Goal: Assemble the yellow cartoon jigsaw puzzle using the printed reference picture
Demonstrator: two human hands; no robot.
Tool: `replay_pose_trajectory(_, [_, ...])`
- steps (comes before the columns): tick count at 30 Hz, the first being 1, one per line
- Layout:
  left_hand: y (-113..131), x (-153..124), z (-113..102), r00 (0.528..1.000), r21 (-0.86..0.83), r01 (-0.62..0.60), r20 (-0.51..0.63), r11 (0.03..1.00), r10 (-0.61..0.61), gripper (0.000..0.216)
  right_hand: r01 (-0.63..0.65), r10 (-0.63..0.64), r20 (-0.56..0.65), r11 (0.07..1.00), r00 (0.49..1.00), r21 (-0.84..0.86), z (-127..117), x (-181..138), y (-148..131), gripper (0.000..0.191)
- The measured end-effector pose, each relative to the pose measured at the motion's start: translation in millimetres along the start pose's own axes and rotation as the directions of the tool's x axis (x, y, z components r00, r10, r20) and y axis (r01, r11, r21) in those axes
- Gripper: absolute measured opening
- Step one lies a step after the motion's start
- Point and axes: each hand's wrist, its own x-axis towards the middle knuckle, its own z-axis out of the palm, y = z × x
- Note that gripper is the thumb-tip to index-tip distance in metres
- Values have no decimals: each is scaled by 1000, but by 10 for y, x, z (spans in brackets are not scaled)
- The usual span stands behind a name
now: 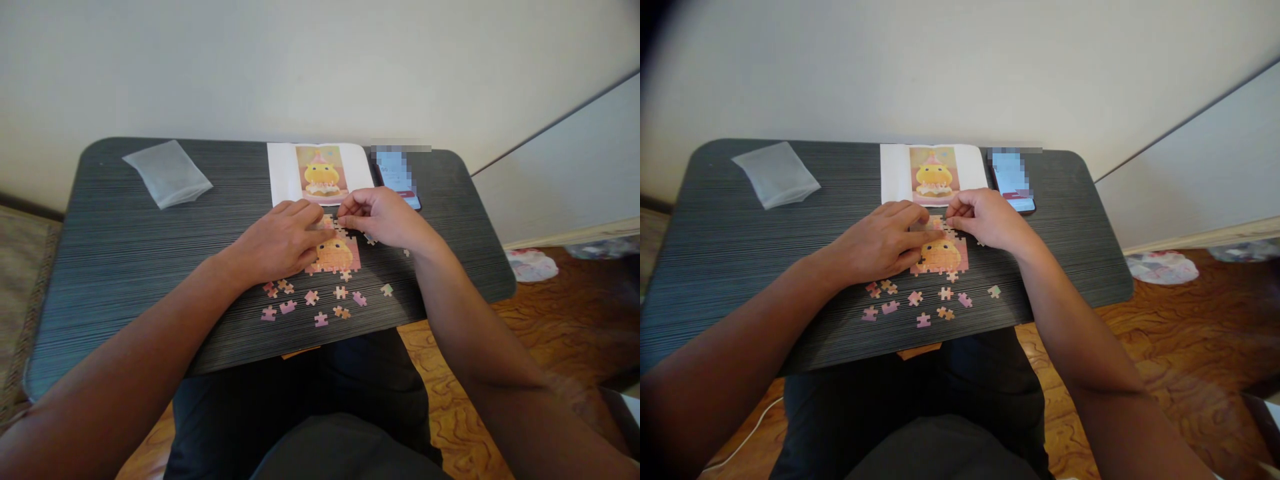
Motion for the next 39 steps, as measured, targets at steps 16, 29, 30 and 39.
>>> replay_pose_trajectory(16, [18,17,-27,1000,-1,15,21,1000,-15,38,5,-18,-69,983,997,-184,106,-52,-109,10])
replay_pose_trajectory(29, [27,16,-21,999,45,27,36,999,-29,44,22,-37,-72,979,997,-203,95,-14,-66,9])
replay_pose_trajectory(30, [28,17,-21,999,53,27,38,998,-29,44,18,-37,-83,977,996,-211,89,-20,-63,8])
replay_pose_trajectory(39, [21,30,-12,999,54,24,45,998,-26,39,58,-109,-142,944,984,-325,-16,-102,-48,6])
